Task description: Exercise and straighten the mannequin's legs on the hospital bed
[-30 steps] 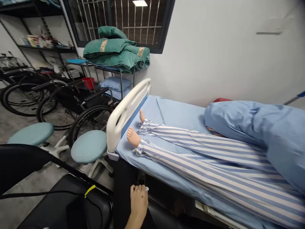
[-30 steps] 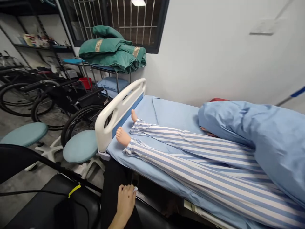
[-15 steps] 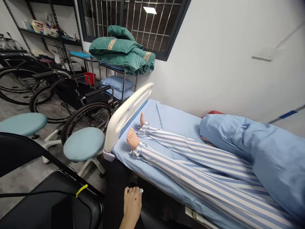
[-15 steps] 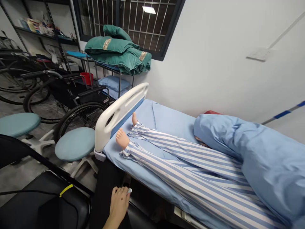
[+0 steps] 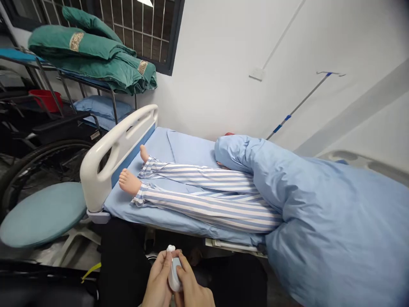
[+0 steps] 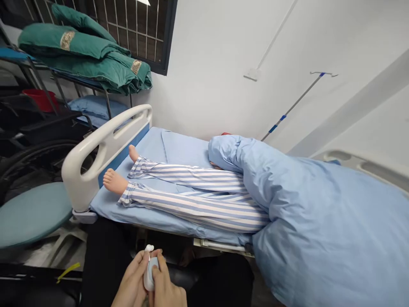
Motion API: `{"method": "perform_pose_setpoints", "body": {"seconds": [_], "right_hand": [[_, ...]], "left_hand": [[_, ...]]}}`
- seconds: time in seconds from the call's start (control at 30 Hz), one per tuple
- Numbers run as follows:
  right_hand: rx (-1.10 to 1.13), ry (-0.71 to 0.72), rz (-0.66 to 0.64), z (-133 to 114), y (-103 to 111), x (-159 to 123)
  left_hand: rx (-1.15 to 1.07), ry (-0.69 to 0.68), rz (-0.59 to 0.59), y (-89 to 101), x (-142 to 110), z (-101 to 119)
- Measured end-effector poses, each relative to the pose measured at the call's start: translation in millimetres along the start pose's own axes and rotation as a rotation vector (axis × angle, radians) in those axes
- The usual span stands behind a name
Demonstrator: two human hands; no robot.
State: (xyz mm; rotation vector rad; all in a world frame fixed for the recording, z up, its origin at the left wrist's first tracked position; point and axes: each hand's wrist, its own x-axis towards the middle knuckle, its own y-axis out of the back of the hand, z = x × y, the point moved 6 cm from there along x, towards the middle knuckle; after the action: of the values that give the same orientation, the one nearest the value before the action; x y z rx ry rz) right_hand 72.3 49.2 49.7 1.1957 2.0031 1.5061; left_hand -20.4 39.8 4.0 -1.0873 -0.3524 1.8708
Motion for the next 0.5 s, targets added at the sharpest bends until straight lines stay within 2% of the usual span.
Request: {"method": "perform_pose_setpoints", "body": {"seconds": [0.1,0.2,0.27,0.33,0.5], "right_hand": [[0.166,0.055,-0.102,-4.0,-12.5,10.8],[0.462,0.036,-0.248,6.6,-4.8,15.1],[0.601,0.026,-0.275,15.5,4.8,16.7],[0.64,0.034,-0.236,23.5,12.9,16.6],[0.637,0.151,-0.024,30.9,27.6,8.6]], "left_hand": [[0.009,-0.047,0.126,8.1,0.5,1.5],[0.022,-0.048,0.194,9.9,0.9,-7.4],[0.063,-0.082,0.179,5.3,1.0,-10.3],[0.111,-0.105,0.167,-0.7,1.3,-11.4],[0.096,-0.092,0.164,-17.4,2.9,-13.1]]}}
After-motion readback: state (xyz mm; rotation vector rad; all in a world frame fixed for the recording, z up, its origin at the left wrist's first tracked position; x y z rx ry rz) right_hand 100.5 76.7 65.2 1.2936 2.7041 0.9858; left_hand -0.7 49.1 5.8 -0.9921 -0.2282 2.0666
